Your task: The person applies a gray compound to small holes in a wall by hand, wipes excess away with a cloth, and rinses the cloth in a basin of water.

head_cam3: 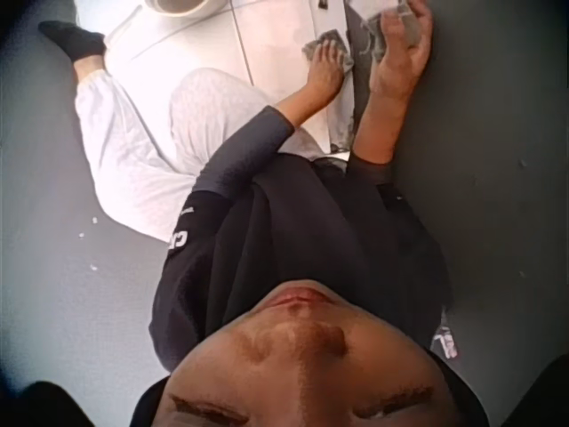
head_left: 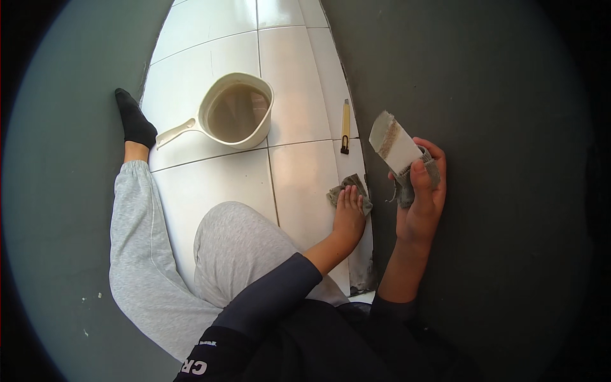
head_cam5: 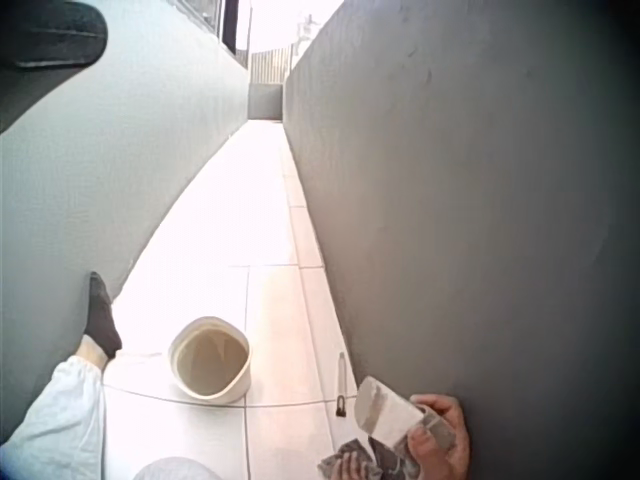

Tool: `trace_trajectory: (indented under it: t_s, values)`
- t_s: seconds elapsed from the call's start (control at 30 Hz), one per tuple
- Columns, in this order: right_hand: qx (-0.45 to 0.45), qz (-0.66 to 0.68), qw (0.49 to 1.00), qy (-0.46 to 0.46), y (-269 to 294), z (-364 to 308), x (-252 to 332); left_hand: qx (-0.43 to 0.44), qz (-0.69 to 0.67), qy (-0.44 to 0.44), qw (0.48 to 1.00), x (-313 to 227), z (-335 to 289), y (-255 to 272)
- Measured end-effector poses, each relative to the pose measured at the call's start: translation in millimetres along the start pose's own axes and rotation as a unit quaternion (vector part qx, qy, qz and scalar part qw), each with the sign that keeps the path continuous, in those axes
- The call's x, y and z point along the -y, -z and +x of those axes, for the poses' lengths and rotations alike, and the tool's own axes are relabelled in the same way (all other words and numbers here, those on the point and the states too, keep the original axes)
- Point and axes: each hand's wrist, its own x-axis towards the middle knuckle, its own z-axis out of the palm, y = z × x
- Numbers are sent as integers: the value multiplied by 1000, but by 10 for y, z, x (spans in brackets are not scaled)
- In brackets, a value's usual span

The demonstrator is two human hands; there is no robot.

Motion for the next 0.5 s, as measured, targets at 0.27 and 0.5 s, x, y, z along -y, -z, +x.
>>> trace_trajectory:
  t_s: [0.27,0.5]
  values:
    - [-5,-21,1000,-3,2,-39,-32,31,47,48,997,538,716,381]
    - [9,25,999,-42,-42,-54,-100,-100,-115,-30,988,714,799,163]
